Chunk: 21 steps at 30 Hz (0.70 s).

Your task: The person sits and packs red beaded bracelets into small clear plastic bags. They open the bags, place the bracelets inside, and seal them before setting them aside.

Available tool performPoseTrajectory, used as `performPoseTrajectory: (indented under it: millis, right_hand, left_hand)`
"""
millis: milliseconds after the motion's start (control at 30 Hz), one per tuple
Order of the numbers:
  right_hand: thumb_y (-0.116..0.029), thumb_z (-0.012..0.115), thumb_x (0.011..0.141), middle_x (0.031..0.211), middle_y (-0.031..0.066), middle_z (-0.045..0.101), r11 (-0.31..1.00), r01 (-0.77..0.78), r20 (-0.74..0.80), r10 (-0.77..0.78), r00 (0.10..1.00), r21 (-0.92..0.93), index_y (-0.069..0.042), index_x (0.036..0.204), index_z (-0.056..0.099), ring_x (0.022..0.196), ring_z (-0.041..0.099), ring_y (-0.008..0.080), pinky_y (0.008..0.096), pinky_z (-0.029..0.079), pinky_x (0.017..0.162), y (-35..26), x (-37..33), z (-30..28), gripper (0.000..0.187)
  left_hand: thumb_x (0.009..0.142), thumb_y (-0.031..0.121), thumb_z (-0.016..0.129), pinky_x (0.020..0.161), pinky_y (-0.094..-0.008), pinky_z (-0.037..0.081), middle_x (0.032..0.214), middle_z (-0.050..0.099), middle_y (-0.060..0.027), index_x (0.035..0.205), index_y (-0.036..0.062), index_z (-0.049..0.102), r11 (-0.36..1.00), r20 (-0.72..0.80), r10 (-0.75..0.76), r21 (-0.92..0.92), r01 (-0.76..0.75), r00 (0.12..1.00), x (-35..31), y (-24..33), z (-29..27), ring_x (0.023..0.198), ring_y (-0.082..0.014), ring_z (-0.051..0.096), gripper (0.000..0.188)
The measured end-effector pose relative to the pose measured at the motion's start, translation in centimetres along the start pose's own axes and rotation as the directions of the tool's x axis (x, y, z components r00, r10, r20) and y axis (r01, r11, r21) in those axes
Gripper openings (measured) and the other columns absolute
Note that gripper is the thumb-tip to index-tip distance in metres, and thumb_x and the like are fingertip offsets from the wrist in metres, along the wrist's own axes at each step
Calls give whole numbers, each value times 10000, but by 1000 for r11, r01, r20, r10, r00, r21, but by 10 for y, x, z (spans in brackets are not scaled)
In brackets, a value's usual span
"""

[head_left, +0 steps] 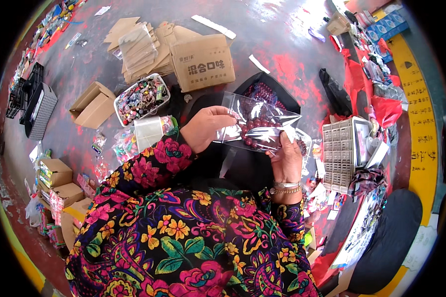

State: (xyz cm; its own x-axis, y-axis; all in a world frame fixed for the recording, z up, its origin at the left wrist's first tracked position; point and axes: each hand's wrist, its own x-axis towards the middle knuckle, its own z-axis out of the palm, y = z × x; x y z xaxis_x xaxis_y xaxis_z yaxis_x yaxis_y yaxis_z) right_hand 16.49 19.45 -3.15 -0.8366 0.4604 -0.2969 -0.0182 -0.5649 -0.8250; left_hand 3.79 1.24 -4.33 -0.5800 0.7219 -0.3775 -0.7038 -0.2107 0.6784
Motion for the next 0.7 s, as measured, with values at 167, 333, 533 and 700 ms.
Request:
performPoseTrajectory:
  millis: [167,333,533,700]
  right_hand:
    - [-136,534,889,899,113,649,1000,-18,73,18,997,-6,-4,1024,546,771,650,210,235,498,547,2,2,-8,190]
    - [-16,578,825,981,141,618,993,-69,170,86,982,-100,25,1169,467,847,627,205,233,510,618,1,1,-11,364]
    - [87,576,784,1125,105,543,995,-100,154,101,983,-14,24,1163,478,935,605,199,248,546,675,-1,4,-9,397]
    - [86,568,786,1077,114,569,993,-120,177,118,977,0,21,1148,489,895,619,204,263,550,669,-2,3,-4,377]
  left_hand:
    - [788,42,625,699,-269,510,849,614,-61,952,20,563,985,95,18,171,-35,995,0,2,-3,761,-140,611,176]
    - [802,38,618,655,-242,509,844,615,-64,905,8,560,988,101,-23,152,7,995,0,2,-4,749,-127,609,122]
    - [818,73,617,689,-268,517,853,619,-51,902,30,574,988,36,116,96,-119,993,2,0,-3,761,-141,614,104]
    - [834,68,595,733,-293,514,883,622,-61,922,36,566,989,-6,142,52,-142,990,0,-3,-1,807,-154,615,98]
